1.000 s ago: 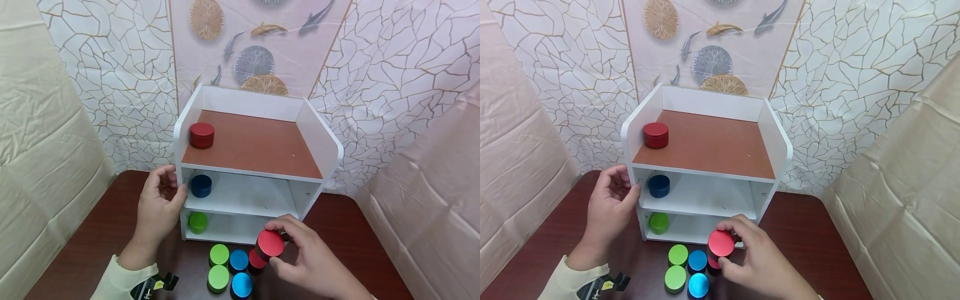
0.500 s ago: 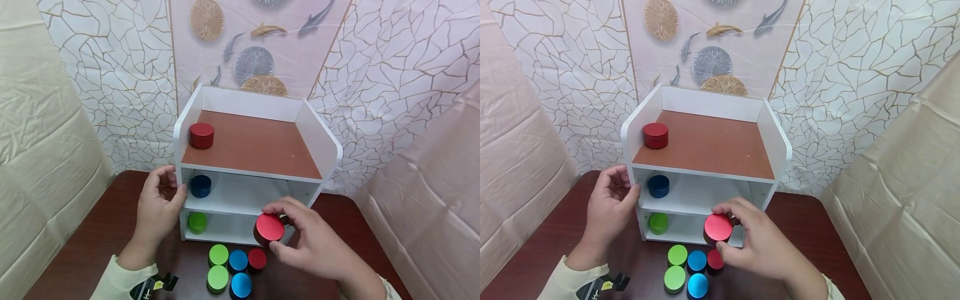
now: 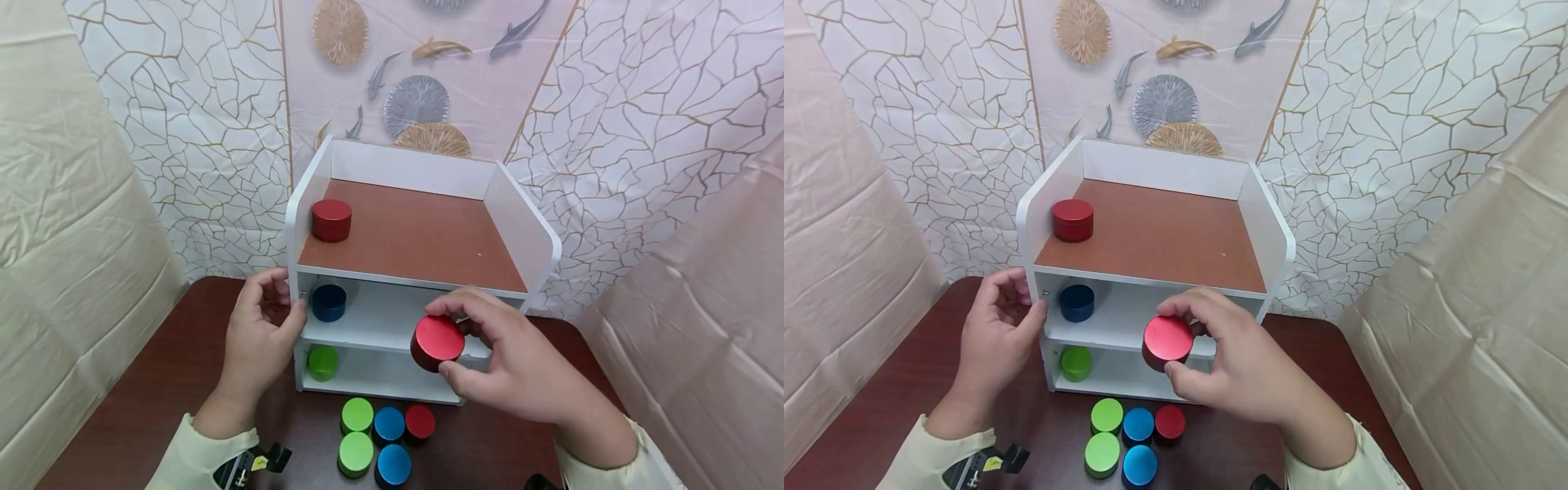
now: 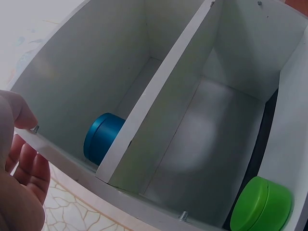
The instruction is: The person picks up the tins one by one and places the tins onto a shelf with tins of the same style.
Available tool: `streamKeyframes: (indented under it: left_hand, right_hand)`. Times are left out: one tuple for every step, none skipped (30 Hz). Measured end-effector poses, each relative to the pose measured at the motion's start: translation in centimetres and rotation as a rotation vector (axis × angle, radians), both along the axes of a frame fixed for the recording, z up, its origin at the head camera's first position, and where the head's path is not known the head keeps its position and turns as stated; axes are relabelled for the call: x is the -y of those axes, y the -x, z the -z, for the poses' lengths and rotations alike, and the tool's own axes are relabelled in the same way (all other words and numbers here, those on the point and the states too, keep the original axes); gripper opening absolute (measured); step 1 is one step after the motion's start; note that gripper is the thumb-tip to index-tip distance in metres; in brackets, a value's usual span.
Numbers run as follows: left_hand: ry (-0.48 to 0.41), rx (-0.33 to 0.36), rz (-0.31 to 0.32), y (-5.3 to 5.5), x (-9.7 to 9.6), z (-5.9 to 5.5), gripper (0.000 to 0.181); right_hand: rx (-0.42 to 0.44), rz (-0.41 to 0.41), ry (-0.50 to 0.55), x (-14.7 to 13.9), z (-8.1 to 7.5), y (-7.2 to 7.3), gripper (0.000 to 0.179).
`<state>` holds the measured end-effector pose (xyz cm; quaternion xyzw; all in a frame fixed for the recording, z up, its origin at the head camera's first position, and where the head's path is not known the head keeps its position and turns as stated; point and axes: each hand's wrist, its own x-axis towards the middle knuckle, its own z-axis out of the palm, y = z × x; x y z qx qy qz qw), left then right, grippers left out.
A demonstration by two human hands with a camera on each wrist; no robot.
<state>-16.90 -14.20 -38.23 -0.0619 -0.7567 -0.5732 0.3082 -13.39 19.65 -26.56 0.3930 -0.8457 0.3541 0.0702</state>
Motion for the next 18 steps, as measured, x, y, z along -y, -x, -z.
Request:
streamKeyframes:
  left_hand:
    - [0.001, 0.0, 0.0, 0.0, 0.0, 0.0, 0.048]
    - [0.001, 0.0, 0.0, 0.0, 0.0, 0.0, 0.048]
    - [0.001, -0.001, -0.001, 0.0, 0.0, 0.0, 0.048]
    - [0.001, -0.001, 0.0, 0.1, 0.0, 0.0, 0.047]
    - [0.001, -0.002, 0.0, 0.1, 0.0, 0.0, 0.047]
    - [0.001, -0.002, -0.001, 0.1, 0.0, -0.1, 0.047]
    - [0.001, -0.002, -0.002, 0.1, 0.0, -0.1, 0.047]
    - [0.001, -0.002, -0.001, 0.1, 0.0, -0.1, 0.047]
    - [0.001, -0.001, -0.001, 0.1, 0.0, 0.0, 0.047]
    - [0.001, 0.0, -0.001, 0.1, 0.0, 0.0, 0.047]
    - [0.001, 0.002, -0.002, 0.1, 0.0, 0.0, 0.047]
    - [0.001, 0.003, -0.002, 0.1, 0.0, 0.0, 0.047]
    - [0.0, 0.004, -0.003, 0.1, 0.0, 0.0, 0.048]
    - [0.0, 0.006, -0.003, 0.1, 0.1, 0.0, 0.048]
    - [0.002, 0.008, -0.004, 0.1, 0.1, 0.0, 0.048]
    - [0.003, 0.009, -0.004, 0.1, 0.1, 0.0, 0.048]
    - [0.003, 0.009, -0.004, 0.1, 0.1, 0.1, 0.048]
    - [0.005, 0.009, -0.003, 0.1, 0.1, 0.1, 0.048]
  right_hand:
    - [-0.005, -0.001, -0.001, 0.0, -0.3, 0.1, 0.062]
    - [-0.006, -0.003, -0.001, 0.1, -0.6, 0.3, 0.061]
    - [-0.005, -0.006, -0.002, 0.1, -0.9, 0.4, 0.059]
    - [-0.002, -0.007, -0.003, 0.1, -1.2, 0.6, 0.058]
    - [0.003, -0.011, -0.004, 0.1, -1.5, 0.7, 0.056]
    - [0.01, -0.009, -0.006, 0.2, -1.8, 0.9, 0.056]
    - [0.025, -0.004, -0.01, 0.2, -2.1, 1.1, 0.055]
    - [0.036, -0.003, -0.011, 0.3, -2.4, 1.3, 0.055]
    - [0.044, -0.002, -0.012, 0.3, -2.7, 1.5, 0.054]
    - [0.051, -0.001, -0.013, 0.4, -3.0, 1.7, 0.054]
    - [0.058, 0.0, -0.013, 0.5, -3.3, 1.9, 0.053]
    - [0.064, 0.003, -0.015, 0.5, -3.6, 2.1, 0.053]
    - [0.072, 0.008, -0.019, 0.6, -3.9, 2.4, 0.053]
    - [0.076, 0.014, -0.023, 0.7, -4.1, 2.6, 0.052]
    - [0.082, 0.019, -0.028, 0.8, -4.4, 2.8, 0.052]
    - [0.091, 0.024, -0.031, 0.8, -4.6, 3.1, 0.052]
    - [0.098, 0.033, -0.037, 0.9, -4.8, 3.4, 0.052]
    - [0.104, 0.042, -0.044, 1.0, -5.0, 3.6, 0.052]
